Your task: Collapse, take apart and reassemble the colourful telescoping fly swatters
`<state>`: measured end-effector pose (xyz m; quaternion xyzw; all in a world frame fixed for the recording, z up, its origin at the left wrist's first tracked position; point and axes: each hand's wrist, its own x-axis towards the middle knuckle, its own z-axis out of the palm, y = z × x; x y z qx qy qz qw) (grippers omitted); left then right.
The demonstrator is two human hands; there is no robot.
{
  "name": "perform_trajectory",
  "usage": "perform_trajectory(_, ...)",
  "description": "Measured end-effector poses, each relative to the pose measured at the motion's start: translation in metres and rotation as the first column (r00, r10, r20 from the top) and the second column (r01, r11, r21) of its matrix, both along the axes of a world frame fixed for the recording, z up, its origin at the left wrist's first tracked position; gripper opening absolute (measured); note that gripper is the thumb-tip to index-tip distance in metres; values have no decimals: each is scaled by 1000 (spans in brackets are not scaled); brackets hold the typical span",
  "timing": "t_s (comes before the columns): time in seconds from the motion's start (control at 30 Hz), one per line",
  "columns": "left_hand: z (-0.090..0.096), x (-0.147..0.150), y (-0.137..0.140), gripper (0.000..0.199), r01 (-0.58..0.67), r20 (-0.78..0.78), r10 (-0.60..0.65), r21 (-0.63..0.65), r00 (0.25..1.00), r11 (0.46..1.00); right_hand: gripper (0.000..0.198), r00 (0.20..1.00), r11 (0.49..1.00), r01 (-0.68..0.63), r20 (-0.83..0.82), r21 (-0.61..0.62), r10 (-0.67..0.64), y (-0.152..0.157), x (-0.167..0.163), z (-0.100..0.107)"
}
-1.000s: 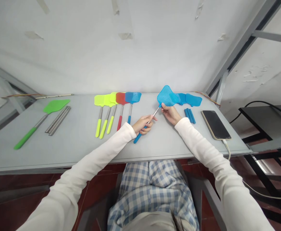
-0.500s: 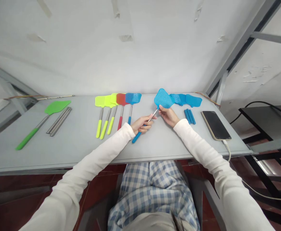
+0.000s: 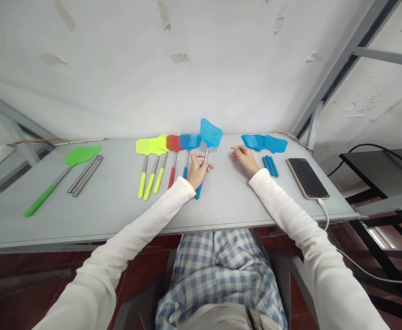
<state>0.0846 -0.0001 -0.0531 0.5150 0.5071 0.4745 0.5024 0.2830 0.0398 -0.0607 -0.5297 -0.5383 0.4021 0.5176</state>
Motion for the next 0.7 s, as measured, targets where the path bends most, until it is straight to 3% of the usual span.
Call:
perform_trajectory(0.07,-1,-3,0,36,-112,-124,121,82,985,990,22,927,988,67,357,138,-113,-2,5,1)
perform_trajectory(0.13,0,-3,-1,42,-166,-280,195,125,940,978,22,718,964,91,654,250,-238,-5,10,3)
perform_trajectory(0.23,2,1,-4,52,-127,-500,158,95,852,987,31,399,944,179,856,278,-328,-11,15,6)
perform_trajectory(0.3,2,3,-7,58,-89,-593,127,92,795,992,36,276,931,259,904,256,-326,-14,18,7)
perform_trajectory(0.47,2,3,-9,62,-18,-725,67,74,686,997,36,149,907,356,945,225,-293,-17,24,4)
perform_trajectory(0.6,-4,0,-7,55,54,-772,36,90,635,994,35,120,906,369,956,208,-268,-19,30,1)
perform_trajectory(0.7,-8,-1,-7,53,125,-762,14,124,647,984,35,117,917,356,965,179,-234,-20,30,0)
